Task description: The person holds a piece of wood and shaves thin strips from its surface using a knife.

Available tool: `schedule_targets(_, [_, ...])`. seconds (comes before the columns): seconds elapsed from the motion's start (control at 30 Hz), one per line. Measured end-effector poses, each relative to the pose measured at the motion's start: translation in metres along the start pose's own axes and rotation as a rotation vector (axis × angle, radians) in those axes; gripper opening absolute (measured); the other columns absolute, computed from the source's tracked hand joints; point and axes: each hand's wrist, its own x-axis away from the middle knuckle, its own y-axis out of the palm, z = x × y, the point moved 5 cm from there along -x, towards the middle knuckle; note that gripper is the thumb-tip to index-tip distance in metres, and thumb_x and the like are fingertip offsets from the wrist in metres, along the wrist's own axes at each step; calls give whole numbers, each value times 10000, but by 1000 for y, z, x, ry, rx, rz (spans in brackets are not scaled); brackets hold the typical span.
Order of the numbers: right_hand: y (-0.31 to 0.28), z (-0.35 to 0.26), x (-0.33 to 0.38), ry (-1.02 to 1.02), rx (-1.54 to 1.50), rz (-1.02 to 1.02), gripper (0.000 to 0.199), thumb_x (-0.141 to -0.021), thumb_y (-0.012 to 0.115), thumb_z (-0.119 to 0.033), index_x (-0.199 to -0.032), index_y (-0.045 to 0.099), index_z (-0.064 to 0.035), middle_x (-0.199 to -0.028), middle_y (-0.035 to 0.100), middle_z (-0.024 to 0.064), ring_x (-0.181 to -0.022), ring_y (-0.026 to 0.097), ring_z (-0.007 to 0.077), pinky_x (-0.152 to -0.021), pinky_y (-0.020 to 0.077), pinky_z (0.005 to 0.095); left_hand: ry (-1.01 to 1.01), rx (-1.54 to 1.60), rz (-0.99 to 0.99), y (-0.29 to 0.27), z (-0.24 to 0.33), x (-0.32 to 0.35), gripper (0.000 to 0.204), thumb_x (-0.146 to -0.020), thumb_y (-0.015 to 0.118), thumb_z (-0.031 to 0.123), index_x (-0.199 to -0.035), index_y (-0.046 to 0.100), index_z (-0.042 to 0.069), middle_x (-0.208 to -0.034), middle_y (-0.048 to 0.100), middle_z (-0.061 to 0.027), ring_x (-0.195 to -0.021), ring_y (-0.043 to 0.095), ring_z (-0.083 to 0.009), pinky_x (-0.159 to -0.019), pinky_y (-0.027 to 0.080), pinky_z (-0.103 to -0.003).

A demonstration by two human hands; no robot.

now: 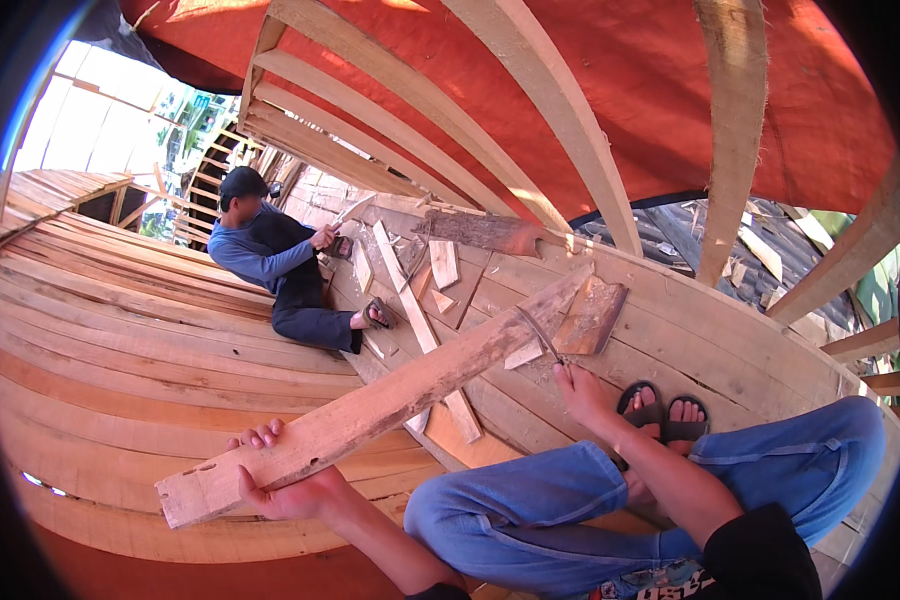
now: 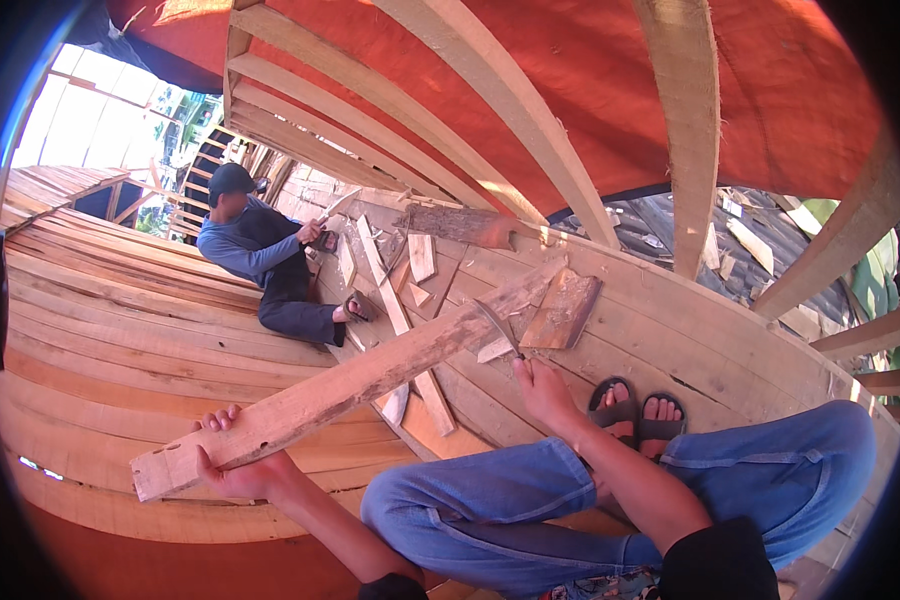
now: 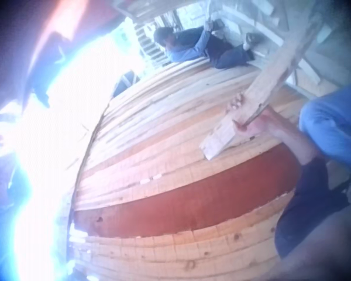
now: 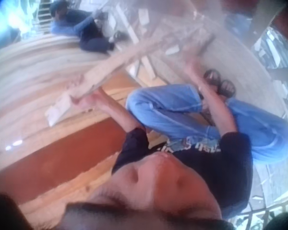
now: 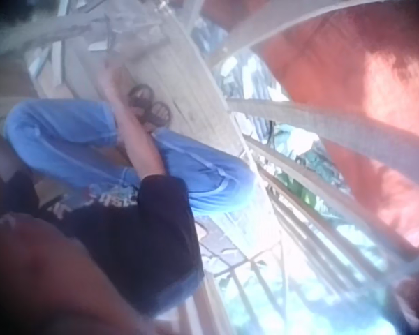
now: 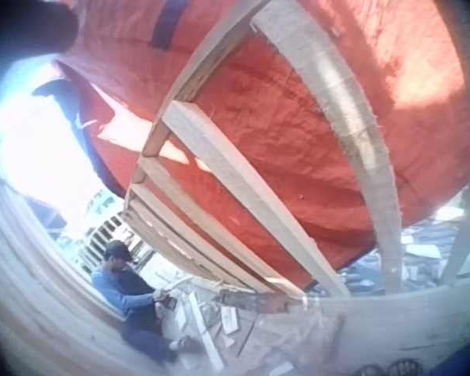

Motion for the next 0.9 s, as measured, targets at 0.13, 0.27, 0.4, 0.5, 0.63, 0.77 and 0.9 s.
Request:
schedule_targets(0.13, [17,-32,11,-72,-38,-106,435,-992,469,-381,-834,539,18,-694,574,240,-707,589,453,-634,426,505,23,-46,57,20,-10,18,468,-867,517,315,-1217,466,10,-1008,541,-128,-953,534,-238,-912,437,-401])
schedule_targets(0.27, [4,-24,0,5,-95,-38,382,-994,470,-366,-931,505,10,-744,598,243,-746,605,458,-643,433,513,-78,8,-142,31,-48,36,554,-862,520,349,-1287,459,-1,-1141,577,-159,-1084,567,-277,-1052,396,-473])
schedule_targets(0.4, [14,-59,21,-75,-112,-151,343,-995,478,-331,-1037,425,5,-778,611,250,-783,613,467,-656,446,512,-183,67,-137,16,-65,27,401,-867,516,335,-1141,489,45,-965,556,-98,-911,547,-220,-928,430,-423])
schedule_targets(0.5, [30,-88,48,-252,-190,-164,327,-993,491,-298,-1067,387,3,-781,606,248,-778,611,466,-655,455,505,-196,159,-129,9,-51,12,318,-864,529,326,-1047,495,68,-865,507,-66,-819,509,-191,-857,434,-392])
schedule_targets(0.63, [31,-107,64,-345,-244,-205,291,-989,501,-269,-1039,414,5,-785,607,244,-774,613,459,-651,458,510,-141,112,-30,1,-14,7,280,-861,545,317,-991,492,75,-817,468,-52,-773,479,-176,-810,427,-363])
schedule_targets(0.77, [33,-100,66,-239,-223,-187,291,-987,502,-280,-1014,431,1,-797,614,246,-777,612,458,-654,459,517,-198,109,0,-9,-18,4,263,-864,547,303,-986,502,74,-814,470,-53,-761,474,-173,-793,427,-355])
schedule_targets(0.9, [38,-95,67,-233,-178,-120,300,-991,485,-303,-984,447,-6,-775,618,245,-759,610,463,-650,460,530,-247,88,-21,-8,-39,6,243,-863,547,290,-972,511,76,-810,475,-56,-758,478,-170,-784,431,-352])
